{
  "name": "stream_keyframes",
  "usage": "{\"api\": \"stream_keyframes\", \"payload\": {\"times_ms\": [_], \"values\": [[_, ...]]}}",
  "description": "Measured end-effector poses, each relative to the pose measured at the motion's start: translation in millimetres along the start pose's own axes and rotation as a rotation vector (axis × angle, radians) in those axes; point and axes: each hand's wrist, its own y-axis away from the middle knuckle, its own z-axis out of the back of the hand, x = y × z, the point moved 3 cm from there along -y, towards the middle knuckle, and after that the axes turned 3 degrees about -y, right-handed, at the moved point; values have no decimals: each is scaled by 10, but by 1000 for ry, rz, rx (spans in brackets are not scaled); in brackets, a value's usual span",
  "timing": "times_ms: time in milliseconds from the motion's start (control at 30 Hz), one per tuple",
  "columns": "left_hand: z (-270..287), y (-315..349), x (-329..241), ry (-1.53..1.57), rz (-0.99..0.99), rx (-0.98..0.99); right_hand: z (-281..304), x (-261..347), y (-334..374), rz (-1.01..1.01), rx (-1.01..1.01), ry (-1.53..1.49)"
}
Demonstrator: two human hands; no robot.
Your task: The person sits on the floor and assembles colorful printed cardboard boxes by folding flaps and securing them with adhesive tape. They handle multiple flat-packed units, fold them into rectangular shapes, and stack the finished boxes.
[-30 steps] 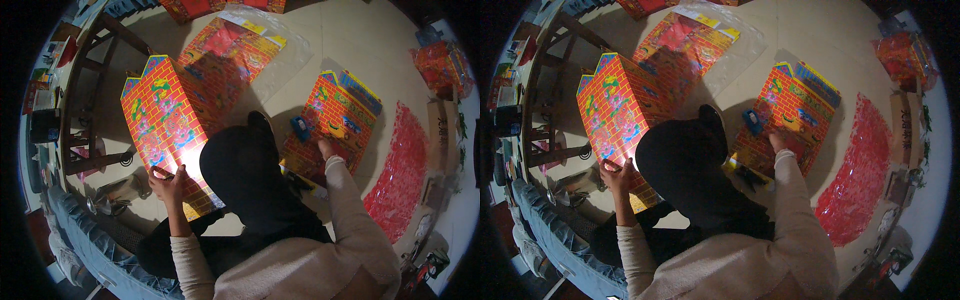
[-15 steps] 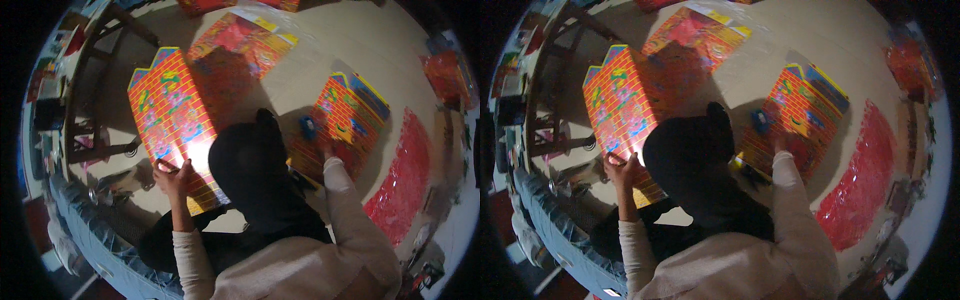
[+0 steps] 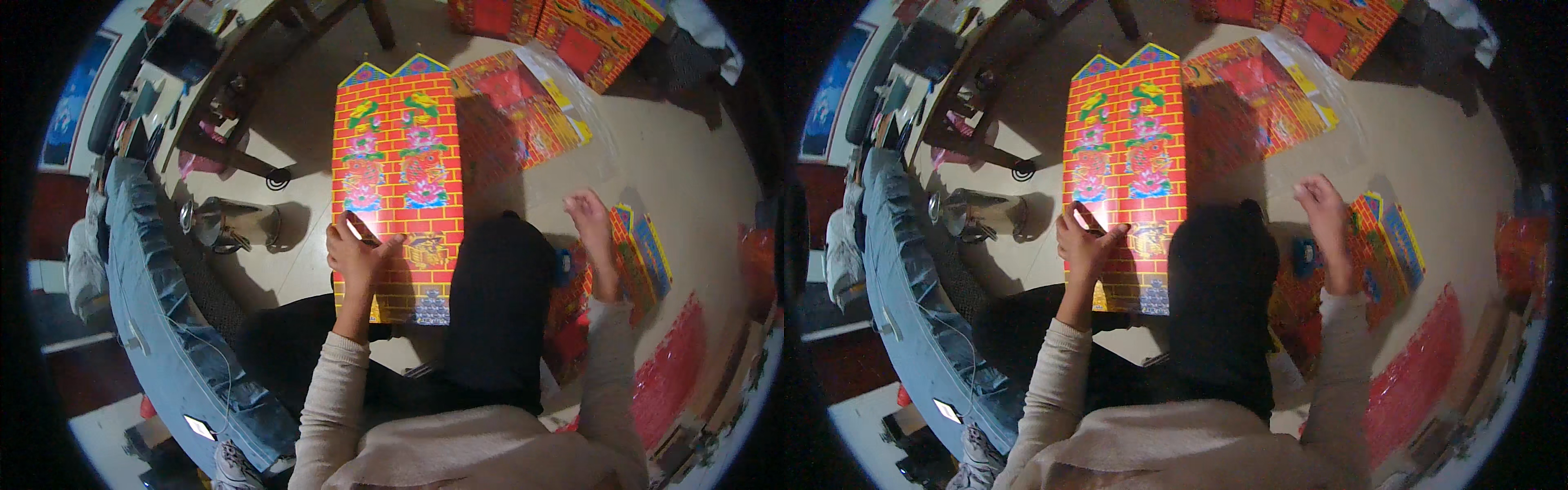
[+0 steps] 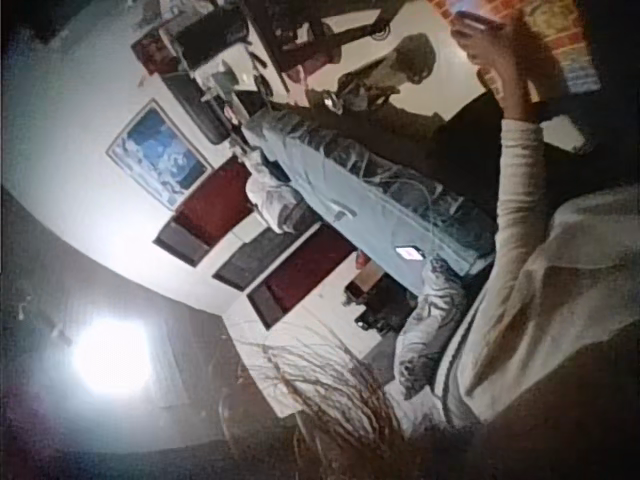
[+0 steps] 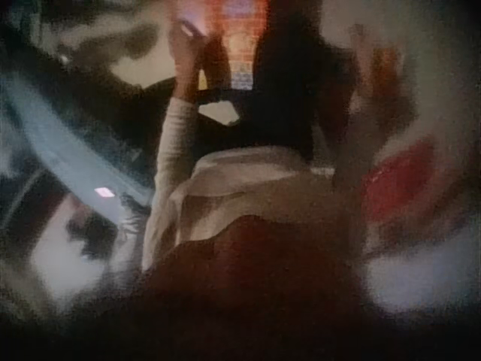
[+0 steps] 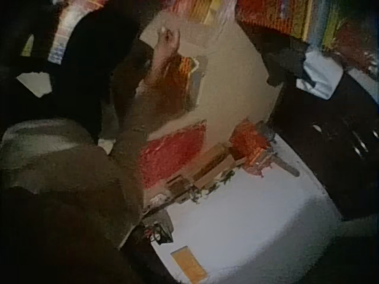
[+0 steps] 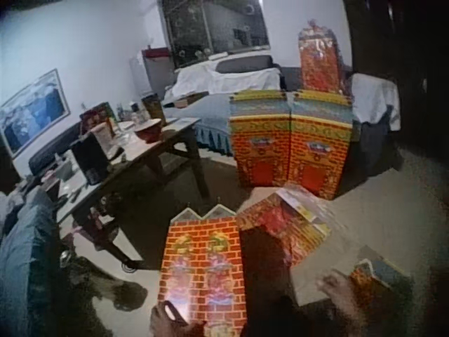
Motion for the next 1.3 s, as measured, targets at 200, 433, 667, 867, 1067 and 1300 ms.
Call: {"api": "stream_keyframes", "payload": {"times_ms": [200, 433, 667, 867, 1067, 1300], "values": [[-16, 44, -31, -15, -11, -100, -1675, 1226, -430, 238, 599, 348], [104, 73, -97, 109, 17, -29, -2759, 1395, -270, 181, 818, 714], [121, 98, -102, 151, 9, -88, -2976, 1253, -219, 236, 790, 745], [168, 92, -102, 155, 41, -80, -2984, 1119, -204, 265, 735, 851], [193, 98, -112, 189, 33, -79, -2998, 1162, -159, 287, 664, 1048], [176, 103, -101, 181, 29, -93, -3064, 1278, -73, 357, 578, 1214]]}}
